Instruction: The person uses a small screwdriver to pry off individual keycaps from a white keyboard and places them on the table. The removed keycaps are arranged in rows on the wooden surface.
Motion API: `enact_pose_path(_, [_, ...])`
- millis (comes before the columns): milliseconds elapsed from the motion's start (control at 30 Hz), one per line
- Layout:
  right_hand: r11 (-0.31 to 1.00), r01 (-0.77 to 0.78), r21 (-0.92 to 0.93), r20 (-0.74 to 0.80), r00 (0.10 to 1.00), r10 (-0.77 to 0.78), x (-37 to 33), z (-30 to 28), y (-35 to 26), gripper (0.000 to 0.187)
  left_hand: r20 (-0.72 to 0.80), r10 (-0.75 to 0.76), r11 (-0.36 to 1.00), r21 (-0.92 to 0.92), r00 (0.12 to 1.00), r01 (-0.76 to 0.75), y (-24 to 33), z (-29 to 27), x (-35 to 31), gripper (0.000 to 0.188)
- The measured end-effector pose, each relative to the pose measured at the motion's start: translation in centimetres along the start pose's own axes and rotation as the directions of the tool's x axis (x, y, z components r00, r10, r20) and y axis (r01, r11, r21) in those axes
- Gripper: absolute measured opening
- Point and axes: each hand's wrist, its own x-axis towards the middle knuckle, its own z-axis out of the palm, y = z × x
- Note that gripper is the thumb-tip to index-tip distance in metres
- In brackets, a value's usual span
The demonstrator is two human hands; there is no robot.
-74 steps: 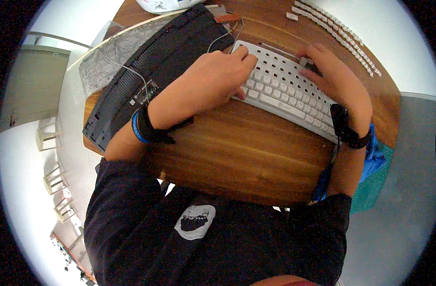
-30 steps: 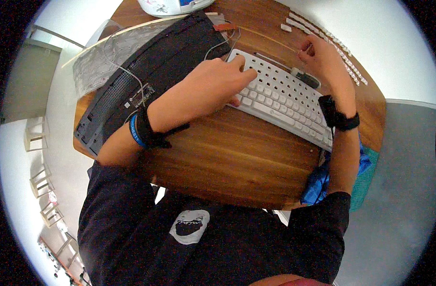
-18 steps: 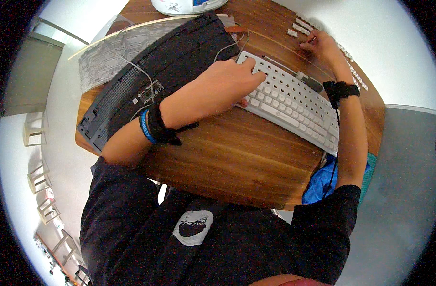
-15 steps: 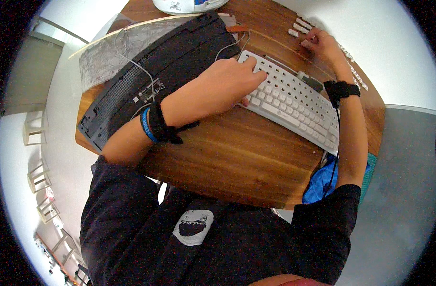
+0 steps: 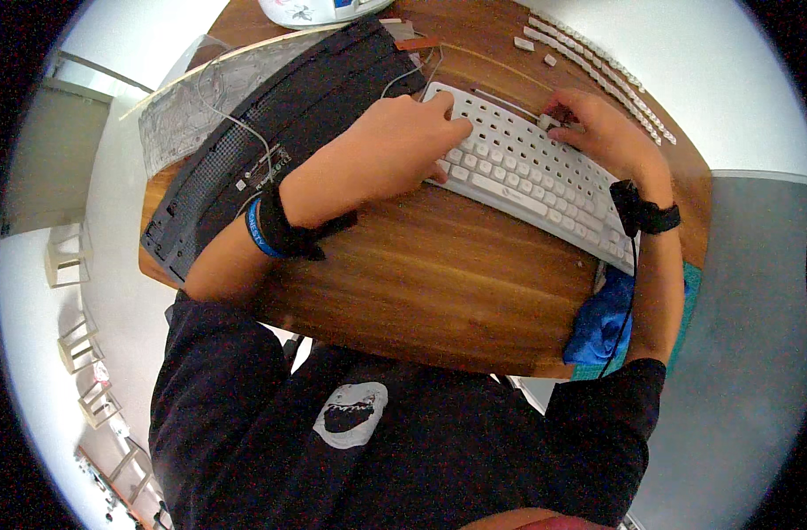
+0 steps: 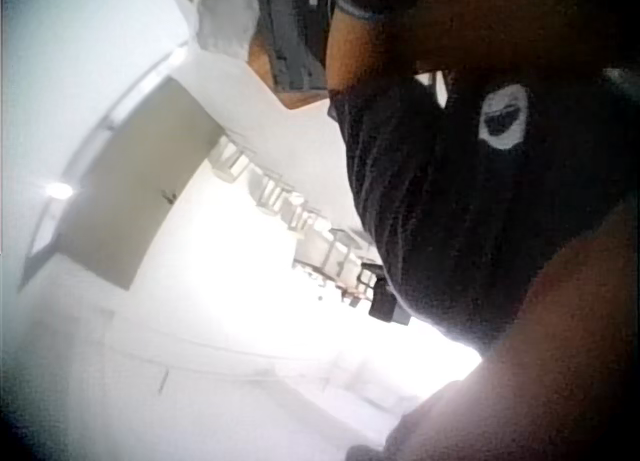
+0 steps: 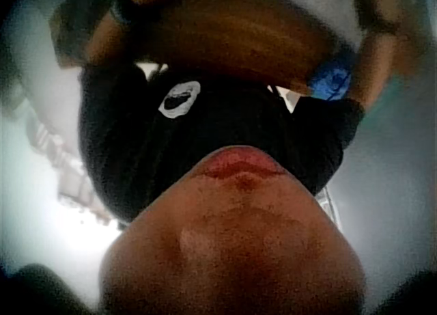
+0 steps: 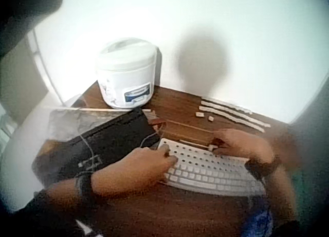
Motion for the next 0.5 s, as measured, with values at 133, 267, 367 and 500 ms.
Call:
enact_pose_path(133, [0.993, 0.029, -0.116, -0.084, 0.996, -0.039, -0.9, 0.8, 1.3, 0.039, 0.073, -0.016, 1.000, 0.019, 0.997, 0.014, 0.2, -1.1, 0.1, 0.049])
enact_pose_path(267, [0.968, 0.037, -0.247, -0.184, 0.979, -0.084, -2.9, -0.1, -1.6, 0.033, -0.019, 0.018, 0.999, -0.028, 1.000, -0.019, 0.5, -0.6, 0.1, 0.048])
enact_pose_path(367, [0.936, 0.072, -0.344, -0.220, 0.963, -0.155, -4.0, -1.0, -3.2, 0.033, -0.028, 0.051, 0.998, -0.044, 0.998, -0.053, 0.7, 0.2, 0.8, 0.047])
enact_pose_path(500, [0.867, 0.080, -0.492, -0.323, 0.908, -0.267, -5.1, -1.1, -5.6, 0.031, 0.022, 0.083, 0.994, -0.075, 0.996, -0.081, 0.1, 0.4, 1.3, 0.047])
